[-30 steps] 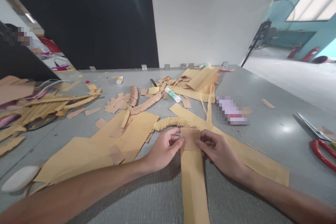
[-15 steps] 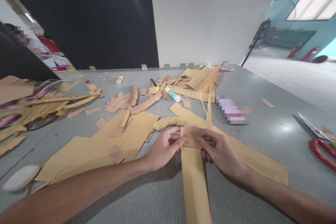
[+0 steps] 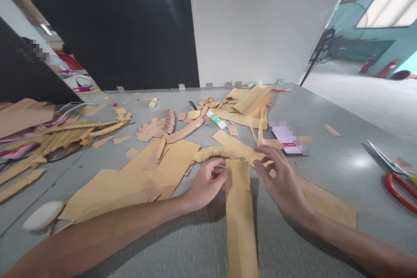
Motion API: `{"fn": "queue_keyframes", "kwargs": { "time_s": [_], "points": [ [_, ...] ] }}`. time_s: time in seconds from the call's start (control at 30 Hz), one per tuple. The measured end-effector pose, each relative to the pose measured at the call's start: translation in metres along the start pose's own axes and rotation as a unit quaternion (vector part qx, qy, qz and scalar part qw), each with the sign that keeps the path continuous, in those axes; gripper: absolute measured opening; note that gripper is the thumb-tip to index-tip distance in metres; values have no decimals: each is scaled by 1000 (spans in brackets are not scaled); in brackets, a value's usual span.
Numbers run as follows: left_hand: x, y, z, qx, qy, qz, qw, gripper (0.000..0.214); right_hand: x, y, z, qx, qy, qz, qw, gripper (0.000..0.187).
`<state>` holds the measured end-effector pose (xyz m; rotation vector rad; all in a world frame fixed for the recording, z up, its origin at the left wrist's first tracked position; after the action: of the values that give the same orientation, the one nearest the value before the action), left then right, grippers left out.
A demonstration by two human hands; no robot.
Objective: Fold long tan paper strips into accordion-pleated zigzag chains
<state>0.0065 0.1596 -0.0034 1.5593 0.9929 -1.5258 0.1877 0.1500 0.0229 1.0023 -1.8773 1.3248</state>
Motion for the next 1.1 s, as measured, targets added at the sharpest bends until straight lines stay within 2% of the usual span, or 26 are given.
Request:
{"fn": "queue_keyframes", "kwargs": {
  "time_s": [0.1, 0.17, 0.3, 0.4, 0.53, 0.63, 0.73, 0.8, 0.9, 1.1],
  "points": [
    [-5, 9, 4, 30, 8, -28, 999, 26, 15, 22, 9, 138, -24, -57, 988, 19],
    [-8, 16, 8, 57, 17, -78, 995, 30, 22, 30, 16, 181, -32, -66, 981, 15],
    [-14, 23, 13, 79, 80, -231, 966, 44, 29, 32, 24, 181, -44, 4, 982, 12],
    [-17, 23, 15, 67, 121, -278, 951, 46, 30, 24, 19, 156, -52, 44, 985, 11],
    [-14, 3, 12, -15, 84, -251, 964, 47, 27, -4, -6, 82, -68, 69, 992, 10],
    [-11, -6, 8, -46, 55, -211, 975, 47, 18, -1, -17, 155, -22, -1, 988, 9],
    [-9, -5, 4, -39, 45, -166, 984, 46, 10, 19, -6, 265, 57, -95, 958, 16],
    [-9, -3, 2, -30, 42, -132, 990, 45, 9, 29, 2, 299, 77, -116, 944, 22],
    [-8, 0, 2, -17, 33, -86, 996, 41, 8, 33, 6, 295, 92, -122, 943, 31],
    [-3, 8, 3, 38, -1, -5, 999, 40, 4, 32, 4, 290, 108, -125, 943, 35]
  ]
}}
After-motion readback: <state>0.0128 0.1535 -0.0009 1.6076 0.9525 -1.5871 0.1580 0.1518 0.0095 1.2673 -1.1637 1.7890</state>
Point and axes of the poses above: each hand's wrist, its own z-axis away from the middle knuckle, its own y-axis out of the palm, x = y × z, the point moved 8 cm from there along -z, towards the middle knuckle
